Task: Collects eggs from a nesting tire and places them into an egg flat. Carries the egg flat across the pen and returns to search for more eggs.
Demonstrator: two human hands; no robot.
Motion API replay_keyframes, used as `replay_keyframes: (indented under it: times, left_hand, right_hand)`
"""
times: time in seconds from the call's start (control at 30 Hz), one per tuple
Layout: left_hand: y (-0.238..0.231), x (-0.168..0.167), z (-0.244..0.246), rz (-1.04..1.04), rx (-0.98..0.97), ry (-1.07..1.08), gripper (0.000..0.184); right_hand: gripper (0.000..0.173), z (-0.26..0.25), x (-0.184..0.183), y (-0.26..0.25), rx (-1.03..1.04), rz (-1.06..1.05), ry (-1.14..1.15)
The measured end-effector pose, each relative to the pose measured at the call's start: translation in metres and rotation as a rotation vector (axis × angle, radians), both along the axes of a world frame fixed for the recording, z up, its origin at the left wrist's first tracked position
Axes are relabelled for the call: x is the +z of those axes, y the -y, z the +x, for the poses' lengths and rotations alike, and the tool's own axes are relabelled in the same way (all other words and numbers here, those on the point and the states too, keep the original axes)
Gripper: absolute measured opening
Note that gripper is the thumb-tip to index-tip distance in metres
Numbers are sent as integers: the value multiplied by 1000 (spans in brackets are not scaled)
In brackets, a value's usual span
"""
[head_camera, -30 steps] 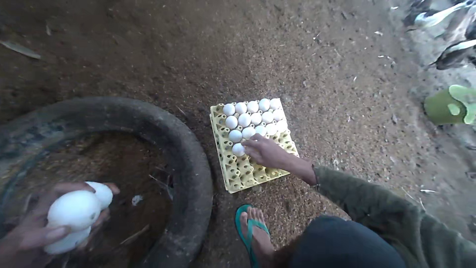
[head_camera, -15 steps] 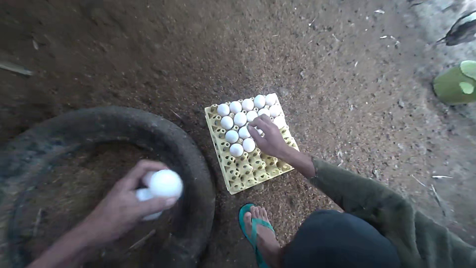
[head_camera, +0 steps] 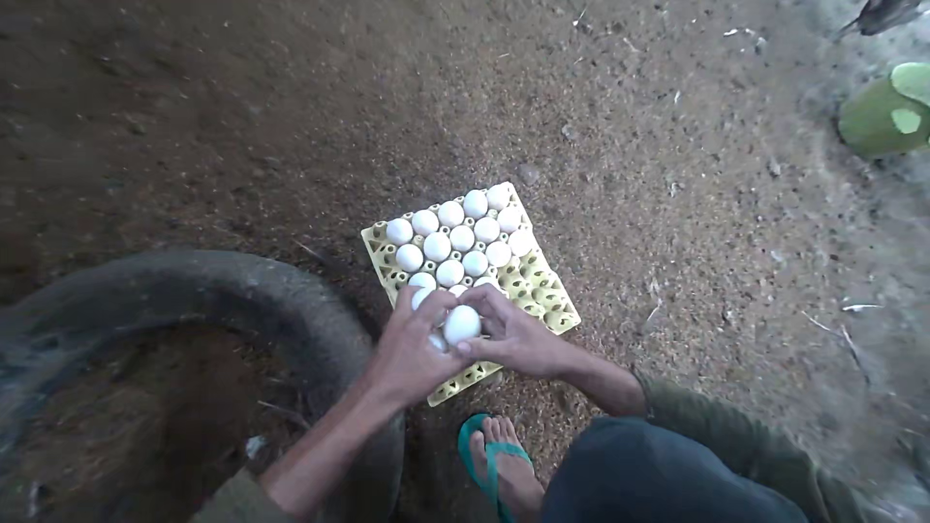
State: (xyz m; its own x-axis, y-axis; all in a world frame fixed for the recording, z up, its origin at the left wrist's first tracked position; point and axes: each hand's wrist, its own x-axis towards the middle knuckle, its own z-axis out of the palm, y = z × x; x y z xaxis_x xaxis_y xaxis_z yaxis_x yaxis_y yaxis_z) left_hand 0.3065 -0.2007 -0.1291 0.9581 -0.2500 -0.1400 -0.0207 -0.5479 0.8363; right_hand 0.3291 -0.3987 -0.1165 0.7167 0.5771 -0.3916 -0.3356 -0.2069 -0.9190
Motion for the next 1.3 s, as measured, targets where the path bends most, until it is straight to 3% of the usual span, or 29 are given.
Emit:
replay_keyframes:
  times: [0.07, 0.17, 0.23, 0.33, 0.43, 0.63, 0.7, 0.83, 0.93, 1.1, 1.3]
  left_hand:
    - [13, -3, 11, -1, -49, -37, 59]
    - [19, -1, 31, -4, -148, -187, 46]
    - [21, -5, 43, 8, -204, -178, 37]
    - [34, -15, 58, 37, -271, -129, 47]
    - [59, -23, 76, 77, -323, -89, 62]
    - [121, -40, 110, 132, -412, -47, 46]
    - [137, -46, 118, 179, -472, -17, 45]
    - [156, -38, 120, 316, -608, -42, 33]
    - [163, -32, 115, 344, -654, -34, 34]
    - [180, -26, 100, 303, -690, 69, 36]
    - [195, -58, 87, 158, -627, 198, 31]
  right_hand:
    - [51, 0, -11, 10, -115, -70, 84]
    - [49, 13, -33, 35, -286, -410, 365]
    - [53, 27, -50, 57, -271, -609, 526]
    - [50, 36, -71, 78, -155, -757, 638]
    - [42, 36, -71, 88, -189, -747, 609]
    - [36, 50, -64, 129, -743, -608, 635]
    - [34, 53, -68, 135, -844, -530, 670]
    - [33, 50, -76, 137, -842, -462, 701]
    - [31, 52, -76, 133, -861, -425, 710]
    - [26, 63, -75, 123, -953, -326, 737]
    - [25, 66, -67, 123, -949, -267, 809]
